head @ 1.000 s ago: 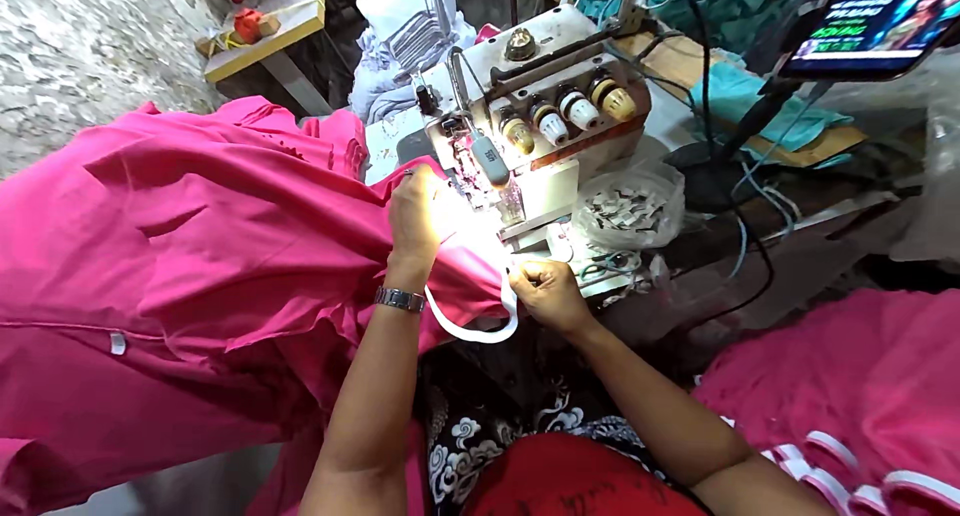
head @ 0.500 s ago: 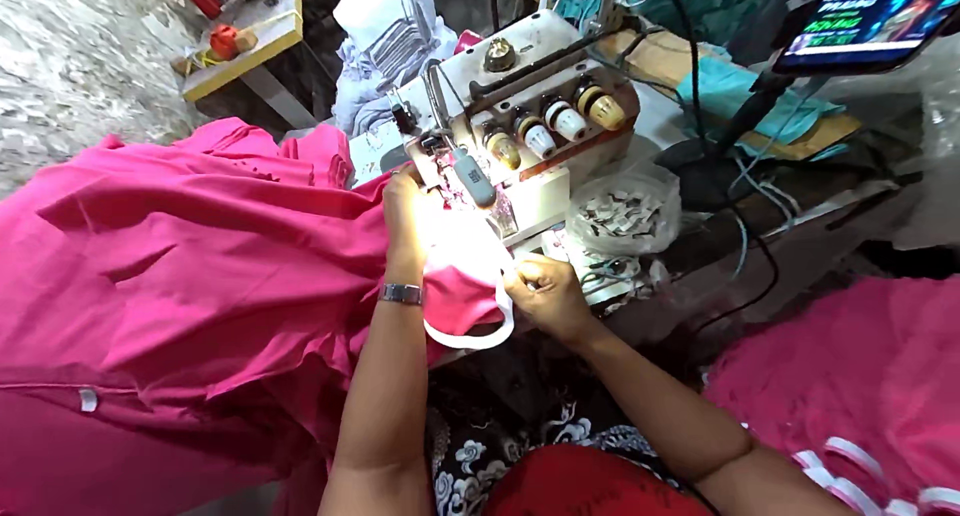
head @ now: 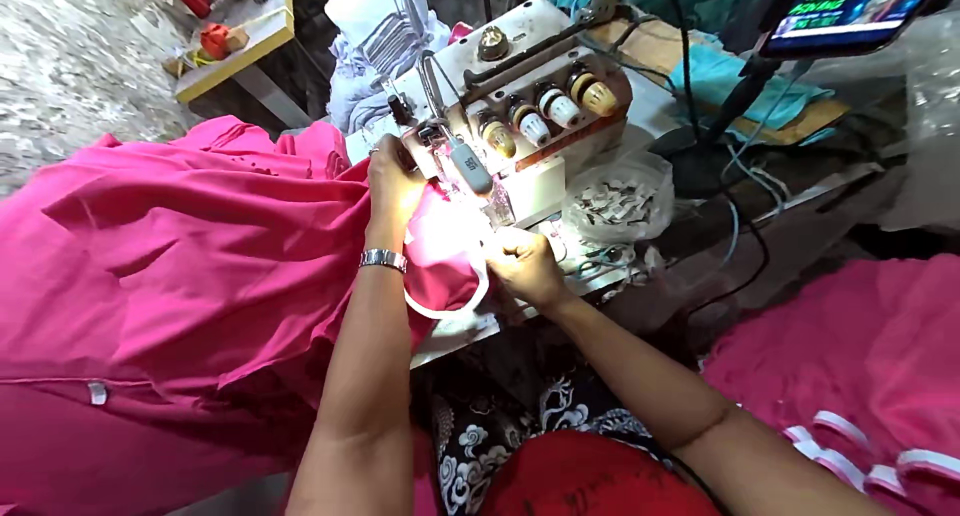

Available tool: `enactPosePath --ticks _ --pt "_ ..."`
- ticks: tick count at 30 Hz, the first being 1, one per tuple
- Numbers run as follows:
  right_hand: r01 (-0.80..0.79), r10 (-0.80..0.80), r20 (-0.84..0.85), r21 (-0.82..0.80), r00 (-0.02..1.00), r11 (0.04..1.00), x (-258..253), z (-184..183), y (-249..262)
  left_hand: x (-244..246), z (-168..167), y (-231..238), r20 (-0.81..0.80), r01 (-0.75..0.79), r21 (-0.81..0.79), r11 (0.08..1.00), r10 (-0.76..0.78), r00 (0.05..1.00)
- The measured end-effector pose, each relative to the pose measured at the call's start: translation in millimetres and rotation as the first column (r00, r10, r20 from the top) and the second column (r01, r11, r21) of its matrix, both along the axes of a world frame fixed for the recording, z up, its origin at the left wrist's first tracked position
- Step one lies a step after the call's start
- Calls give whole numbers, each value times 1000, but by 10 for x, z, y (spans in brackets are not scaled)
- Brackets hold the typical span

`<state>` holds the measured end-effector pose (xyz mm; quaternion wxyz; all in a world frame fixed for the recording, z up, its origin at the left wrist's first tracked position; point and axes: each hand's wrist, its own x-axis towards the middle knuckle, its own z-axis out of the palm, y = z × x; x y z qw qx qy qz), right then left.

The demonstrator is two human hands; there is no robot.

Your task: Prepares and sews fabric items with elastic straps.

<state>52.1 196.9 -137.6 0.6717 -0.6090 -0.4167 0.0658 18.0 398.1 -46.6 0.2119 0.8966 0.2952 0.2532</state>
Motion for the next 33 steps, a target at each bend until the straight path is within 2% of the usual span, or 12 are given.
enactPosePath --ticks 3,5,8,10,12,15,18,20,22,26,30,33 --pt "107 -91 127 -123 988 987 10 65 -74 -177 202 -151 75 -126 -295 947 154 985" --pt "217 -181 226 -145 957 965 55 158 -137 -521 427 -552 173 -84 -423 902 171 970" --pt "165 -149 345 -19 927 986 104 358 -249 -1024 592 -1317 412 222 -256 941 -102 906" --pt "-173 163 344 -2 925 985 -13 510 -432 -1255 541 -1720 465 412 -92 907 -326 823" --pt "-486 492 237 -87 838 870 -218 542 -648 -1428 446 -1881 366 416 102 903 -423 829" --pt "-639 645 -53 -219 762 737 -424 127 -807 -1557 215 -1747 278 93 352 931 -199 940" --pt "-566 540 -185 -391 821 726 -520 -407 -913 -1496 -220 -1435 48 79 124 989 -86 995" --pt "-527 504 -171 -404 847 748 -523 -351 -998 -1353 -532 -1324 -125 140 20 990 -137 983" --pt "-489 508 -35 -335 861 805 -519 -178 -1078 -1251 -711 -1281 -333 43 -16 999 -46 942" --pt "-417 434 215 -123 875 901 -558 127 -1147 -1173 -751 -1140 -506 -91 34 995 96 857" --pt "-498 503 -3 -146 864 855 -577 304 -1226 -1396 -676 -1126 -440 94 -15 995 -91 893" --pt "-517 516 95 -15 851 856 -600 415 -1272 -1689 -399 -1423 -248 392 14 920 -377 892"
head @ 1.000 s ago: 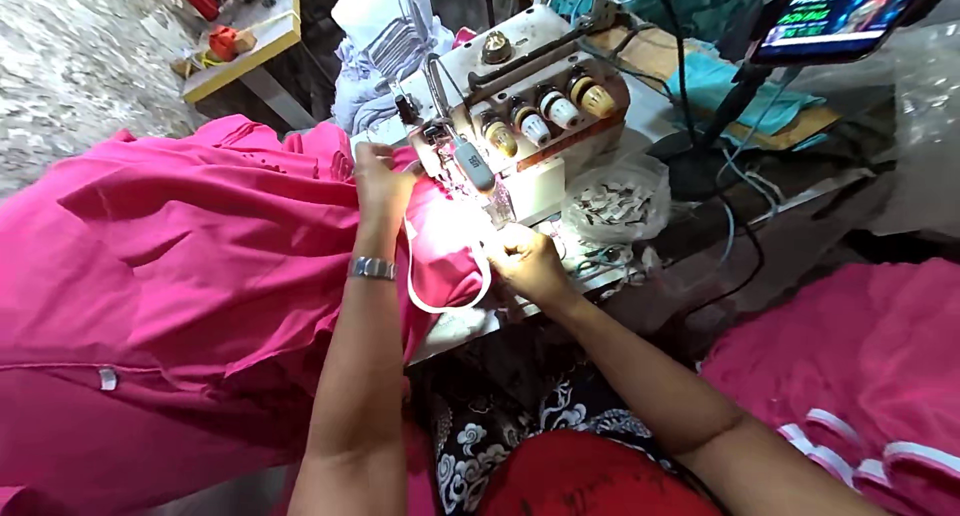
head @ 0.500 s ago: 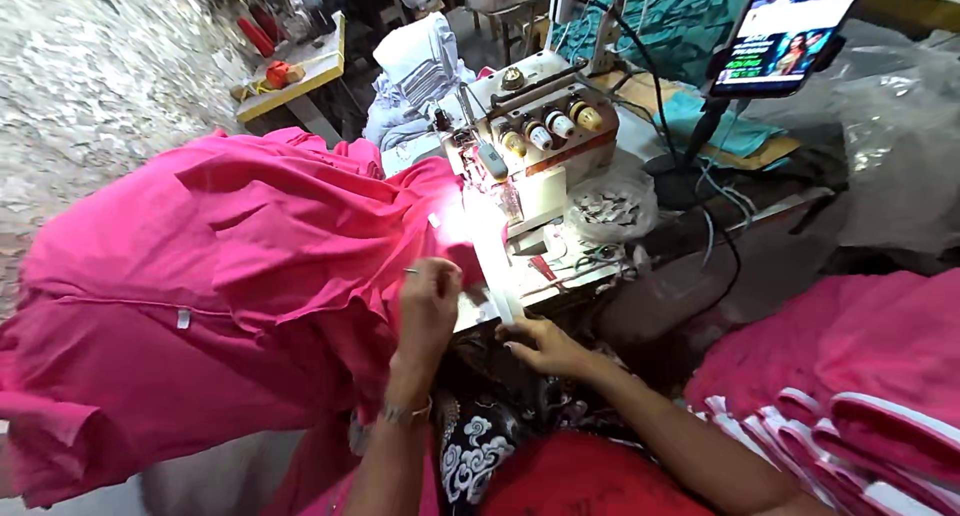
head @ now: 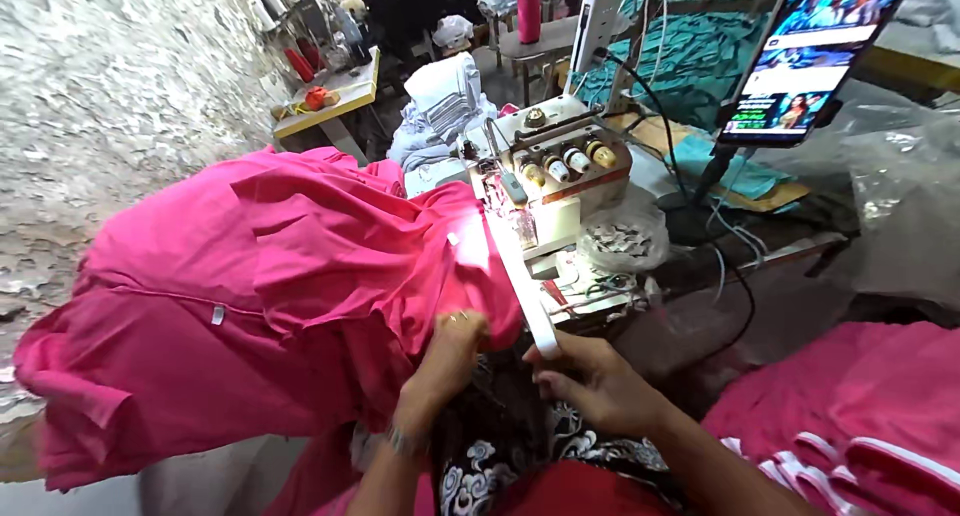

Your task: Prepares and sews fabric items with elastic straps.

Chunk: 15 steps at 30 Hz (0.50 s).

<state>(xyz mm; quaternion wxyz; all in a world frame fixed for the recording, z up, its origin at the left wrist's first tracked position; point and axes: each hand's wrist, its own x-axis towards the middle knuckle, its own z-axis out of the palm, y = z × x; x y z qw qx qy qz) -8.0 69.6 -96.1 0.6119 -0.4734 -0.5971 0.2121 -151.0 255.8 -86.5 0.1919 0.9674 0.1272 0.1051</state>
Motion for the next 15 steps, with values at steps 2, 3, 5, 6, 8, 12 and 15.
enactPosePath --ticks 2,3,5,6,8,12,15 --pt "18 -39 128 163 991 987 -63 0 45 -202 243 -274 109 108 44 993 -113 988" --pt "39 -80 178 221 981 975 -91 -11 97 -277 315 -361 160 102 91 991 -116 980" --pt "43 -138 287 314 948 949 -75 -65 281 -368 396 -420 223 40 135 990 -70 972" --pt "26 -156 363 339 919 940 -45 -92 402 -385 433 -423 245 12 113 993 -39 969" --pt "39 -258 490 412 832 910 -16 -157 636 -401 494 -436 302 -53 4 999 49 952" --pt "63 -437 485 612 757 788 -1 64 912 -409 371 -697 677 -333 -58 941 282 679" --pt "55 -365 505 528 782 848 11 439 1006 -329 -125 -1047 815 -238 78 968 76 575"
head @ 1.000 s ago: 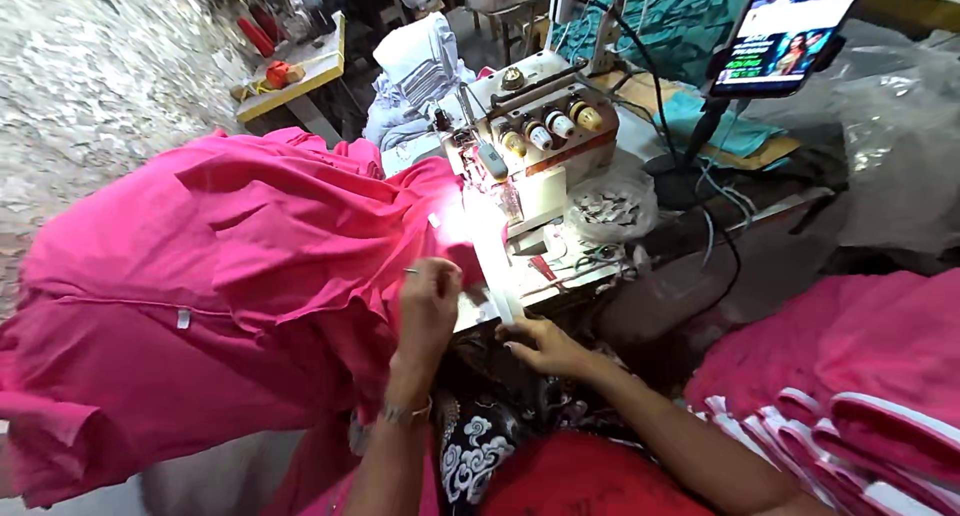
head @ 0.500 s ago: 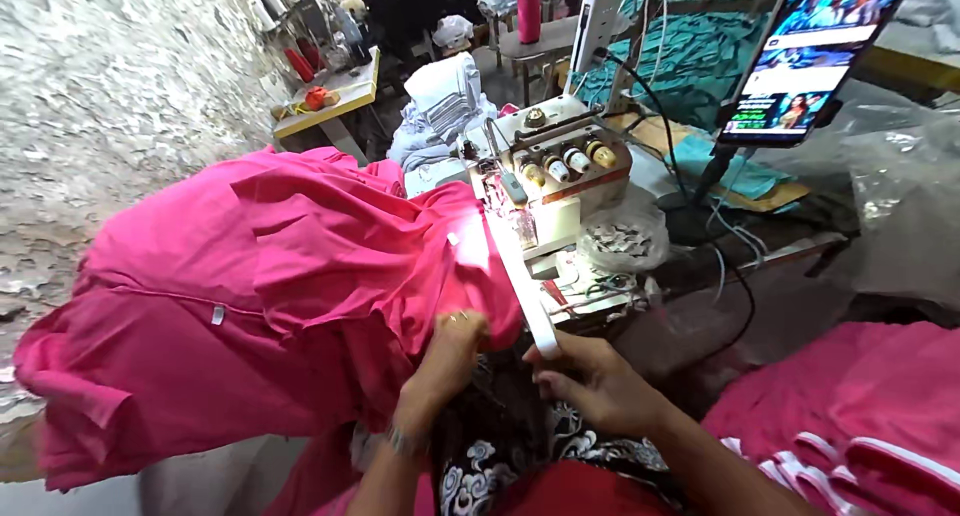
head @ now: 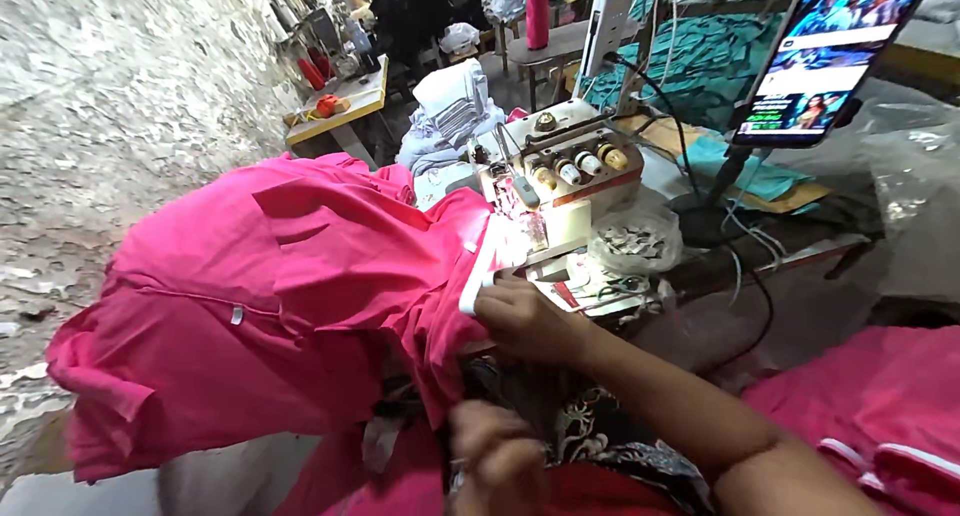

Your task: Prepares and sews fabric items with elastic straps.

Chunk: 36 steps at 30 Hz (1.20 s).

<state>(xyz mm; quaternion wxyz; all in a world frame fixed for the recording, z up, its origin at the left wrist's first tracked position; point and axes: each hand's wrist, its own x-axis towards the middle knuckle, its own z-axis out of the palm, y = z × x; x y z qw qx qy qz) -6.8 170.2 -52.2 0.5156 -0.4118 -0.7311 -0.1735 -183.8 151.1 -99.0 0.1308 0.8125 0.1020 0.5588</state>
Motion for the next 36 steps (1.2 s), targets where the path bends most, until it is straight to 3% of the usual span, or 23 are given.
enactPosePath --ticks 1,3,5,7,9,12,14,16,19,21,24,27,29,30,31,32,34,36 --pt "-18 17 -41 -30 999 999 9 106 50 83 -264 -99 -43 70 -49 996 -72 997" --pt "-62 42 -165 -116 985 991 31 310 138 280 -651 -124 -94 -20 -285 958 -7 996" --pt "-58 9 -237 -200 972 978 61 510 219 481 -542 162 -87 -176 -471 865 153 984" --pt "-19 -56 -246 -293 968 956 49 658 252 607 -165 514 -60 -259 -539 802 270 961" --pt "33 -116 -227 -337 967 941 15 748 273 658 225 854 -88 -308 -507 805 307 948" --pt "74 -182 -254 -384 950 920 36 873 261 687 630 1253 -228 -384 -301 873 325 918" --pt "132 -248 -275 -379 929 916 113 916 241 617 601 1465 -184 -321 -99 942 300 936" --pt "177 -303 -299 -382 905 907 224 944 232 440 448 1452 -93 -360 -14 933 357 929" --pt "184 -317 -321 -383 892 905 282 957 228 280 105 1368 133 -467 -94 879 476 869" --pt "144 -288 -325 -401 901 905 215 970 240 265 -25 1318 121 -457 -300 837 509 852" --pt "119 -269 -321 -416 908 901 95 996 248 257 -90 1299 135 -346 -527 776 479 868" --pt "141 -291 -338 -405 895 903 100 983 220 291 -8 1250 307 -18 -707 707 331 892" --pt "132 -267 -344 -367 900 921 164 939 120 281 153 1215 524 367 -796 482 244 816" --pt "106 -222 -330 -335 918 936 217 878 35 222 233 1227 592 499 -784 369 204 780" --pt "60 -148 -297 -285 943 956 285 767 -66 138 289 1260 615 545 -768 336 151 774" --pt "-8 -58 -243 -259 968 966 375 611 -189 24 324 1318 577 514 -762 394 53 815" --pt "-93 41 -127 -441 991 893 577 225 -532 -279 360 1521 276 306 -670 677 -155 949" --pt "19 -54 -21 -756 998 655 692 -80 -815 -539 445 1709 -130 165 -495 853 -261 957"
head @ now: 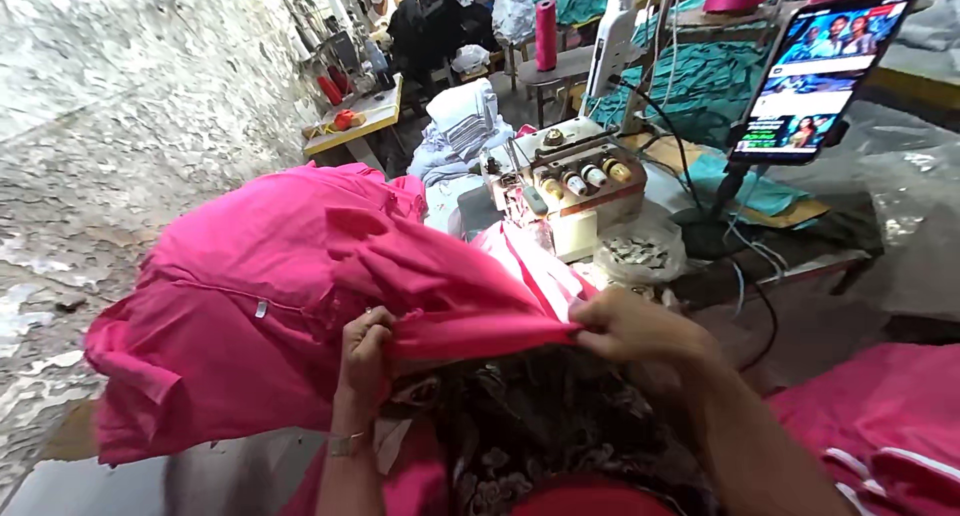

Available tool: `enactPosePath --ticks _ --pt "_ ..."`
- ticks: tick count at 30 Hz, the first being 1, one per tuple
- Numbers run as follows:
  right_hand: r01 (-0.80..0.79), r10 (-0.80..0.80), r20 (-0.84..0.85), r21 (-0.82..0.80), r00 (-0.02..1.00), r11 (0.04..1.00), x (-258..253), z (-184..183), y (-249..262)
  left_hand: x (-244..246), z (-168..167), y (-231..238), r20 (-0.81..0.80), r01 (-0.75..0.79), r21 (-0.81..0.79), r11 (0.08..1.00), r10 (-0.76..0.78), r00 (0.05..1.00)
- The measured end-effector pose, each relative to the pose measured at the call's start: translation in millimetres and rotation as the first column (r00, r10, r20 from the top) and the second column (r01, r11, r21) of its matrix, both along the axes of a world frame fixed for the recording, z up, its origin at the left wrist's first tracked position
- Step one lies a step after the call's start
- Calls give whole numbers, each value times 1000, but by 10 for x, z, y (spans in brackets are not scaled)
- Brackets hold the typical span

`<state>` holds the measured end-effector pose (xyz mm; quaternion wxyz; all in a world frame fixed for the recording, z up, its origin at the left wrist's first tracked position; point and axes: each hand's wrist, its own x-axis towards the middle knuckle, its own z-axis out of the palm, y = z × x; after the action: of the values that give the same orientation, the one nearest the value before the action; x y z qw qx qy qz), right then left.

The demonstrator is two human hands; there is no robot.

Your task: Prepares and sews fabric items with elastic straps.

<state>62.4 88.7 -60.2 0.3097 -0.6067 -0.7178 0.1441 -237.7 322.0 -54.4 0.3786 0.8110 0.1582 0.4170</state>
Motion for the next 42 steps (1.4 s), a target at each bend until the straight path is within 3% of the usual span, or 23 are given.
enactPosePath --ticks 2,4,5,6,8,10,13,18,24,30,35,37,39,42 --pt "58 -46 42 -329 998 943 -34 -152 -88 -54 124 -6 -251 179 162 970 -135 959" --pt "20 4 51 -459 999 888 -147 -142 -116 70 242 -153 -389 358 278 891 -236 890" --pt "-23 49 48 -447 998 894 -200 -101 -140 141 297 -243 -438 424 320 847 -264 859" --pt "-75 92 30 -373 995 925 -239 -54 -167 202 352 -317 -476 474 353 807 -281 833" --pt "-159 158 -23 -78 987 984 -297 6 -170 281 448 -397 -528 543 406 735 -297 796" --pt "-132 166 -146 220 975 967 -401 87 -64 339 525 -448 -544 588 456 668 -314 778" --pt "-120 264 -377 365 888 923 -627 169 184 421 600 -518 -537 629 520 578 -351 767" --pt "-100 184 -359 242 915 965 -973 23 383 457 593 -563 -440 621 516 590 -440 783" --pt "-4 84 -352 223 932 975 -985 -15 336 482 464 -471 -370 503 614 608 -341 864" --pt "-7 63 -341 162 938 987 -983 6 301 533 381 -482 -321 452 635 626 -318 892" --pt "-19 33 -248 58 968 998 -1057 172 210 493 426 -522 -411 509 570 645 -313 856" --pt "-22 23 -213 9 977 1000 -1101 245 162 450 449 -587 -449 496 583 643 -254 857" --pt "-17 5 -241 -48 971 999 -1153 276 145 406 484 -659 -458 435 688 580 -118 881" --pt "3 9 -369 32 929 999 -1164 203 188 307 447 -681 -403 298 787 540 83 912"
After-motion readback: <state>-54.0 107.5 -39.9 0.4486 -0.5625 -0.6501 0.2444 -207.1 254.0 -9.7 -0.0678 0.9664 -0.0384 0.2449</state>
